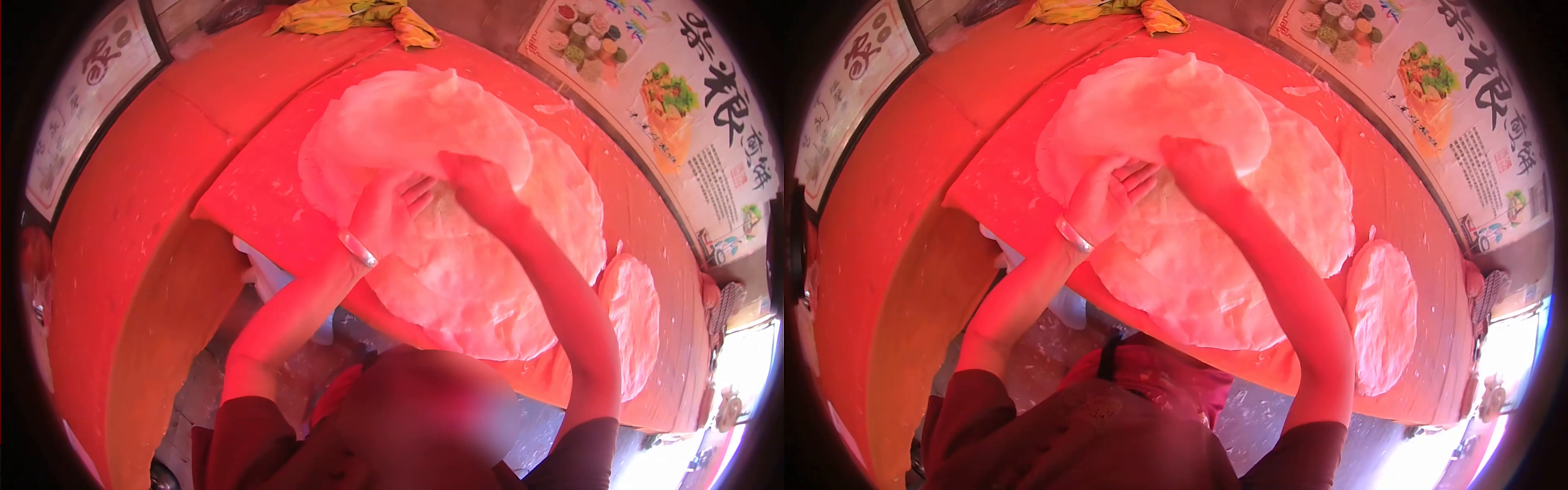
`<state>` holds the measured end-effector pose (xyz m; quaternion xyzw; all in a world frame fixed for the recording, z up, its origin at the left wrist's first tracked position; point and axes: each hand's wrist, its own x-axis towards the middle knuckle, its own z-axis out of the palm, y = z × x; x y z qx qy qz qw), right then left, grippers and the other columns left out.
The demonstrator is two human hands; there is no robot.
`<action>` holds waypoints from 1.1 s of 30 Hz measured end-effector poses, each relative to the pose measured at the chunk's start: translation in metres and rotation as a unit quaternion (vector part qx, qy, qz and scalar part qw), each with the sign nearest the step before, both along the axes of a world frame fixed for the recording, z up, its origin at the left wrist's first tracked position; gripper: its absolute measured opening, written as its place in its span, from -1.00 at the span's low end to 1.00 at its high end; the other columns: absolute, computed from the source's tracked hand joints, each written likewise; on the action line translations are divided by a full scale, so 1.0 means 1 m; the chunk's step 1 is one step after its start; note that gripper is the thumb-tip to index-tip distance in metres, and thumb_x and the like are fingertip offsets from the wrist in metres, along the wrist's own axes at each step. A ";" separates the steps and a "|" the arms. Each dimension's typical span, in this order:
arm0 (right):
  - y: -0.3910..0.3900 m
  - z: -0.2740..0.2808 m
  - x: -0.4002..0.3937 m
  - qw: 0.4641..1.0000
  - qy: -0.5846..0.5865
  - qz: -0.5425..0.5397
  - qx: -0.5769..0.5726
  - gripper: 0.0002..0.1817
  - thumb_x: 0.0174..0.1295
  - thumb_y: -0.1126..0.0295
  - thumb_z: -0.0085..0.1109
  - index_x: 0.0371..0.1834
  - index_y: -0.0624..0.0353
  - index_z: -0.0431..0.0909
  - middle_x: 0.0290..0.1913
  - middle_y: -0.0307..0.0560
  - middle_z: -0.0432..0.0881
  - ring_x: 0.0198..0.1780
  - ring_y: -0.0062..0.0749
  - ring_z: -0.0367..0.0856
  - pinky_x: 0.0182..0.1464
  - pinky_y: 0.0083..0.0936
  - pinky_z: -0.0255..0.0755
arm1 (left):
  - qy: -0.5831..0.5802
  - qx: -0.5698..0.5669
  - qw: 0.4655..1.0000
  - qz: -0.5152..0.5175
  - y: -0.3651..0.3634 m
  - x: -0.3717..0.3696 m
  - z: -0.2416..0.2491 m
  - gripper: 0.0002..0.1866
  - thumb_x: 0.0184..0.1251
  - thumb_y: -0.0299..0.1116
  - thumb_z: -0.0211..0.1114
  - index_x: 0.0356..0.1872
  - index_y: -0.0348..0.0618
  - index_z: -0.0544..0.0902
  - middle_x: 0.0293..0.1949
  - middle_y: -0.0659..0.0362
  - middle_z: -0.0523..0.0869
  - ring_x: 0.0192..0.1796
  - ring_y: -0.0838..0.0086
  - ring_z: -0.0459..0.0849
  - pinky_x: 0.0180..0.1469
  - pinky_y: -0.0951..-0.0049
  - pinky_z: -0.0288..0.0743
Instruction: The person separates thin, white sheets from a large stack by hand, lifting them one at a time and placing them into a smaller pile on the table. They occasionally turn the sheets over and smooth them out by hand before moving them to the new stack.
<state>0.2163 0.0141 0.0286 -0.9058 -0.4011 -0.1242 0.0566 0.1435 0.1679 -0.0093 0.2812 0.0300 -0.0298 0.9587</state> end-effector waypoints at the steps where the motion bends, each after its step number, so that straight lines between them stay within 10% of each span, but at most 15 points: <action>1: -0.004 0.012 0.004 1.000 -0.016 0.001 -0.010 -0.57 -0.04 0.60 0.03 0.00 0.18 0.49 -0.14 0.09 0.61 -0.09 -0.04 0.58 -0.06 -0.33 0.48 | -0.028 -0.041 0.998 -0.045 0.001 -0.001 0.000 -0.56 0.35 -0.10 -0.01 0.03 -0.26 0.43 0.10 0.02 0.49 0.20 0.24 0.43 0.28 0.22 0.24; 9: -0.126 0.087 -0.080 0.984 -0.157 0.087 -0.022 -0.54 -0.13 0.66 0.03 -0.07 0.17 0.57 -0.08 -0.01 0.62 -0.03 -0.16 0.60 0.02 -0.31 0.49 | -0.057 -0.224 0.967 -0.105 0.002 -0.056 0.003 -0.30 0.31 0.13 -0.01 0.26 -0.24 0.23 0.27 0.01 0.30 0.31 0.23 0.28 0.34 0.19 0.14; 16: -0.205 0.000 -0.171 0.991 -0.011 -0.082 -0.104 -0.45 -0.09 0.63 -0.01 0.09 0.12 0.47 0.21 0.02 0.41 0.30 -0.13 0.30 0.28 -0.14 0.21 | 0.062 0.097 0.989 -0.094 -0.007 -0.067 -0.053 -0.61 0.27 -0.15 0.20 0.04 -0.09 0.44 -0.17 0.24 0.59 -0.10 0.45 0.56 -0.04 0.33 0.45; 18: -0.209 0.008 -0.178 0.985 0.035 -0.129 -0.113 -0.34 -0.12 0.67 -0.07 0.20 0.15 0.36 0.31 0.08 0.27 0.38 -0.10 0.14 0.35 -0.13 0.06 | 0.067 0.027 0.996 -0.061 -0.016 -0.067 -0.041 -0.61 0.26 -0.16 0.22 0.04 -0.07 0.44 -0.15 0.24 0.58 -0.08 0.45 0.55 -0.03 0.33 0.45; 22: -0.241 0.005 -0.159 0.970 0.076 -0.211 0.092 -0.44 0.11 0.60 -0.05 0.26 0.22 0.26 0.29 0.11 0.30 0.36 -0.16 0.19 0.33 -0.30 0.10 | 0.098 0.035 0.995 -0.008 -0.034 -0.072 -0.005 -0.64 0.23 -0.19 0.26 -0.01 -0.04 0.46 -0.24 0.28 0.57 -0.13 0.48 0.56 -0.07 0.36 0.45; 24: -0.244 -0.008 -0.141 0.891 0.134 -0.287 0.327 -0.48 0.23 0.52 -0.05 0.30 0.24 0.20 0.27 0.10 0.31 0.34 -0.24 0.22 0.30 -0.39 0.13 | 0.099 0.059 0.993 -0.004 -0.032 -0.071 -0.016 -0.71 0.22 -0.23 0.27 -0.08 -0.04 0.48 -0.32 0.30 0.56 -0.22 0.50 0.57 -0.17 0.41 0.47; 30: -0.254 -0.066 -0.082 0.741 0.274 -0.321 0.522 -0.41 0.30 0.42 -0.02 0.37 0.31 0.04 0.21 0.02 0.34 0.27 -0.42 0.23 0.23 -0.49 0.18 | 0.068 0.106 0.991 -0.037 -0.021 -0.065 -0.035 -0.71 0.22 -0.39 0.26 -0.05 -0.11 0.48 -0.22 0.28 0.57 -0.19 0.53 0.57 -0.14 0.44 0.51; 33: -0.244 -0.091 -0.090 0.842 0.210 -0.244 0.433 -0.40 0.29 0.42 -0.04 0.37 0.33 0.01 0.25 0.05 0.32 0.29 -0.37 0.23 0.23 -0.48 0.19 | 0.082 0.117 0.989 -0.027 -0.028 -0.068 -0.020 -0.77 0.23 -0.42 0.24 -0.10 -0.15 0.50 -0.23 0.26 0.57 -0.16 0.51 0.57 -0.12 0.45 0.51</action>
